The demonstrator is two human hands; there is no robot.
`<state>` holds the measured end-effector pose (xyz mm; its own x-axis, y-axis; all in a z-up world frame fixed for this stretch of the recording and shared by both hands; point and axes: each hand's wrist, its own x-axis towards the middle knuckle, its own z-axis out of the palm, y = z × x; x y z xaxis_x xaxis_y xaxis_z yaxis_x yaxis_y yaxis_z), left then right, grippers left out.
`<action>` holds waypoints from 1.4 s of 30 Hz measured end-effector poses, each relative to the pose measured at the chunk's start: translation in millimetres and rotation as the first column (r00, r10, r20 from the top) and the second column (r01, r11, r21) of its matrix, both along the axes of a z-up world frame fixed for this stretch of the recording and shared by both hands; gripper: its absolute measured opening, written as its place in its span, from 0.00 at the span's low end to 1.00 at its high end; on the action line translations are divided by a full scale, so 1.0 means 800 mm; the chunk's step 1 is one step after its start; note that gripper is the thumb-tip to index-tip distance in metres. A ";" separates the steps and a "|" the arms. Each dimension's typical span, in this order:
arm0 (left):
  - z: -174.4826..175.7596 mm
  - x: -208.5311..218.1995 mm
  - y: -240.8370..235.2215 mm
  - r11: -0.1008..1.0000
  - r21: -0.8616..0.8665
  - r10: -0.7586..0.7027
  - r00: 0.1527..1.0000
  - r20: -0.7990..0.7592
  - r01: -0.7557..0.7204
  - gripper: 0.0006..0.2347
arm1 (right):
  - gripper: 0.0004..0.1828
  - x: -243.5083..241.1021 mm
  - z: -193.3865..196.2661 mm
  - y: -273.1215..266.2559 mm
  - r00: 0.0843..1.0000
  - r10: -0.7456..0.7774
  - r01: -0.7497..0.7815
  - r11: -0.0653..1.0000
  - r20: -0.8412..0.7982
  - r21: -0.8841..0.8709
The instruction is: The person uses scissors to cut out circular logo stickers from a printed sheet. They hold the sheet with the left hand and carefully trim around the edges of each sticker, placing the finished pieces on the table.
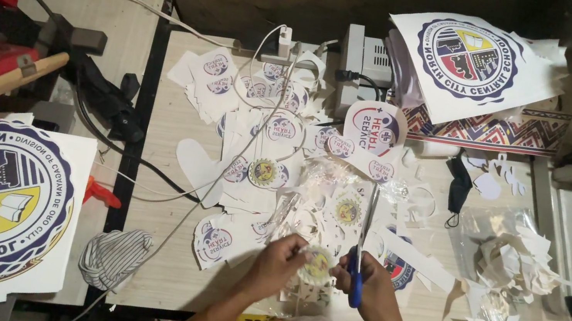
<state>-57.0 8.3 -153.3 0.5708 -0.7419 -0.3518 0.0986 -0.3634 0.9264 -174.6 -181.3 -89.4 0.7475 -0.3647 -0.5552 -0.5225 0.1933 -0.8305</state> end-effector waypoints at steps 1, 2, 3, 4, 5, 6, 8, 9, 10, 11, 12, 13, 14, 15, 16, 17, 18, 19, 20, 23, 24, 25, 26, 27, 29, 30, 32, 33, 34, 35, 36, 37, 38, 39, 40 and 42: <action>0.002 0.009 0.001 0.994 0.019 0.105 0.993 -0.060 -0.105 0.14 | 0.15 0.002 0.000 0.000 1.000 -0.014 0.014 1.000 -0.002 0.004; 0.003 0.018 0.003 0.977 0.044 0.212 0.970 -0.117 -0.208 0.11 | 0.15 0.004 0.000 0.001 1.000 -0.027 0.027 1.000 -0.004 0.008; 0.006 0.032 0.006 0.977 0.046 0.213 0.970 -0.117 -0.209 0.11 | 0.15 0.003 -0.009 -0.003 1.000 -0.026 0.026 1.000 -0.004 0.010; 0.009 0.048 0.008 0.941 0.094 0.334 0.939 -0.085 -0.326 0.11 | 0.14 0.003 -0.017 -0.007 1.000 -0.003 0.003 1.000 -0.027 -0.018; 0.012 0.064 0.010 0.888 0.138 0.448 0.893 -0.048 -0.439 0.11 | 0.14 0.003 -0.025 -0.011 0.999 0.019 -0.021 0.999 -0.051 -0.046; -0.019 0.080 0.016 0.888 0.139 0.448 0.893 -0.047 -0.438 0.11 | 0.14 0.000 -0.035 -0.014 0.999 0.019 -0.021 0.999 -0.051 -0.045; -0.081 0.113 0.027 0.843 -0.049 0.536 0.844 0.002 -0.535 0.10 | 0.16 -0.006 -0.054 -0.021 0.994 0.052 -0.062 0.992 -0.094 -0.109; -0.089 0.126 0.028 0.845 -0.047 0.534 0.846 0.003 -0.533 0.10 | 0.16 -0.008 -0.060 -0.023 0.994 0.049 -0.059 0.992 -0.095 -0.107; -0.096 0.140 0.029 0.820 -0.098 0.567 0.824 0.000 -0.564 0.09 | 0.16 -0.011 -0.065 -0.025 0.993 0.014 -0.022 0.997 -0.117 -0.071; -0.104 0.154 0.029 0.791 -0.149 0.599 0.801 -0.004 -0.593 0.09 | 0.16 -0.013 -0.069 -0.027 0.990 -0.020 0.016 0.999 -0.140 -0.035; -0.106 0.162 0.028 0.793 -0.149 0.597 0.803 -0.004 -0.590 0.09 | 0.16 -0.015 -0.073 -0.029 0.990 -0.024 0.019 0.999 -0.139 -0.035; -0.108 0.171 0.027 0.798 -0.160 0.599 0.794 0.106 -0.581 0.09 | 0.17 -0.017 -0.077 -0.031 0.989 -0.038 0.035 0.999 -0.142 -0.021; -0.110 0.179 0.026 0.803 -0.168 0.595 0.774 0.214 -0.571 0.09 | 0.17 -0.020 -0.081 -0.032 0.988 -0.052 0.052 0.999 -0.145 -0.007; -0.105 0.182 0.024 0.805 -0.168 0.593 0.776 0.214 -0.569 0.09 | 0.17 -0.022 -0.082 -0.034 0.988 -0.055 0.054 0.998 -0.145 -0.006; -0.100 0.185 0.022 0.830 -0.093 0.542 0.753 0.373 -0.550 0.10 | 0.17 -0.024 -0.083 -0.035 0.981 -0.049 0.043 0.998 -0.188 -0.038; -0.095 0.188 0.021 0.842 -0.015 0.467 0.716 0.519 -0.539 0.11 | 0.18 -0.026 -0.084 -0.036 0.972 -0.045 0.030 0.997 -0.231 -0.068; -0.077 0.186 0.019 0.844 -0.014 0.465 0.717 0.520 -0.537 0.11 | 0.18 -0.031 -0.090 -0.037 0.972 -0.047 0.032 0.997 -0.232 -0.066; -0.060 0.184 0.018 0.850 -0.013 0.419 0.662 0.621 -0.526 0.15 | 0.18 -0.035 -0.096 -0.037 0.977 -0.058 0.051 0.998 -0.204 -0.038; -0.042 0.182 0.016 0.857 -0.010 0.368 0.598 0.712 -0.516 0.20 | 0.18 -0.040 -0.102 -0.038 0.982 -0.070 0.070 0.998 -0.178 -0.009; -0.026 0.189 0.010 0.912 0.041 0.200 0.533 0.822 -0.407 0.25 | 0.18 -0.046 -0.115 -0.040 0.977 -0.063 0.053 0.997 -0.202 -0.053; -0.026 0.191 0.009 0.913 0.042 0.199 0.533 0.822 -0.406 0.25 | 0.18 -0.046 -0.115 -0.039 0.977 -0.064 0.055 0.997 -0.202 -0.052; -0.025 0.194 0.008 0.936 0.112 0.091 0.536 0.839 -0.333 0.27 | 0.18 -0.046 -0.116 -0.038 0.979 -0.066 0.060 0.998 -0.192 -0.035; -0.025 0.196 0.006 0.949 0.183 -0.019 0.531 0.847 -0.257 0.29 | 0.17 -0.046 -0.116 -0.038 0.981 -0.070 0.067 0.998 -0.182 -0.018; -0.030 0.198 0.006 0.950 0.183 -0.021 0.532 0.847 -0.253 0.29 | 0.17 -0.045 -0.115 -0.037 0.980 -0.073 0.071 0.997 -0.183 -0.018; -0.040 0.203 0.004 0.946 0.244 -0.107 0.502 0.858 -0.214 0.28 | 0.17 -0.043 -0.111 -0.035 0.977 -0.068 0.057 0.997 -0.204 -0.055; -0.039 0.204 0.004 0.947 0.245 -0.110 0.503 0.857 -0.210 0.28 | 0.17 -0.045 -0.115 -0.035 0.976 -0.071 0.061 0.997 -0.205 -0.054; -0.038 0.207 0.003 0.944 0.242 -0.106 0.488 0.867 -0.226 0.27 | 0.16 -0.047 -0.122 -0.035 0.979 -0.077 0.073 0.997 -0.189 -0.031; -0.038 0.209 0.002 0.944 0.242 -0.107 0.488 0.866 -0.223 0.27 | 0.16 -0.050 -0.127 -0.035 0.979 -0.080 0.075 0.997 -0.190 -0.032; -0.039 0.211 0.002 0.938 0.253 -0.110 0.488 0.866 -0.237 0.26 | 0.16 -0.051 -0.133 -0.036 0.981 -0.074 0.072 0.997 -0.178 -0.019; -0.040 0.213 0.002 0.932 0.263 -0.114 0.487 0.866 -0.250 0.26 | 0.15 -0.052 -0.138 -0.036 0.984 -0.069 0.069 0.998 -0.166 -0.006; -0.037 0.213 0.003 0.932 0.263 -0.113 0.487 0.866 -0.251 0.26 | 0.15 -0.052 -0.139 -0.036 0.984 -0.068 0.067 0.998 -0.166 -0.006; -0.035 0.214 0.003 0.938 0.249 -0.103 0.490 0.866 -0.242 0.25 | 0.15 -0.052 -0.141 -0.036 0.987 -0.066 0.067 0.998 -0.149 0.005; -0.033 0.214 0.003 0.944 0.235 -0.094 0.493 0.865 -0.230 0.24 | 0.16 -0.053 -0.142 -0.035 0.989 -0.066 0.069 0.998 -0.132 0.016; -0.038 0.215 0.004 0.945 0.235 -0.095 0.494 0.864 -0.229 0.24 | 0.16 -0.051 -0.138 -0.034 0.989 -0.067 0.070 0.997 -0.132 0.016; -0.042 0.214 0.004 0.939 0.237 -0.081 0.508 0.858 -0.250 0.22 | 0.16 -0.050 -0.133 -0.033 0.986 -0.072 0.072 0.997 -0.151 -0.005; -0.054 0.214 0.008 0.933 0.239 -0.068 0.521 0.851 -0.269 0.21 | 0.15 -0.049 -0.128 -0.032 0.983 -0.078 0.075 0.997 -0.169 -0.026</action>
<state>114.1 14.5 -196.4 0.7821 -0.6063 0.1436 -0.6011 -0.6734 0.4305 -213.6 -207.2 -192.0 0.6126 -0.4293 -0.6637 -0.6405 0.2224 -0.7350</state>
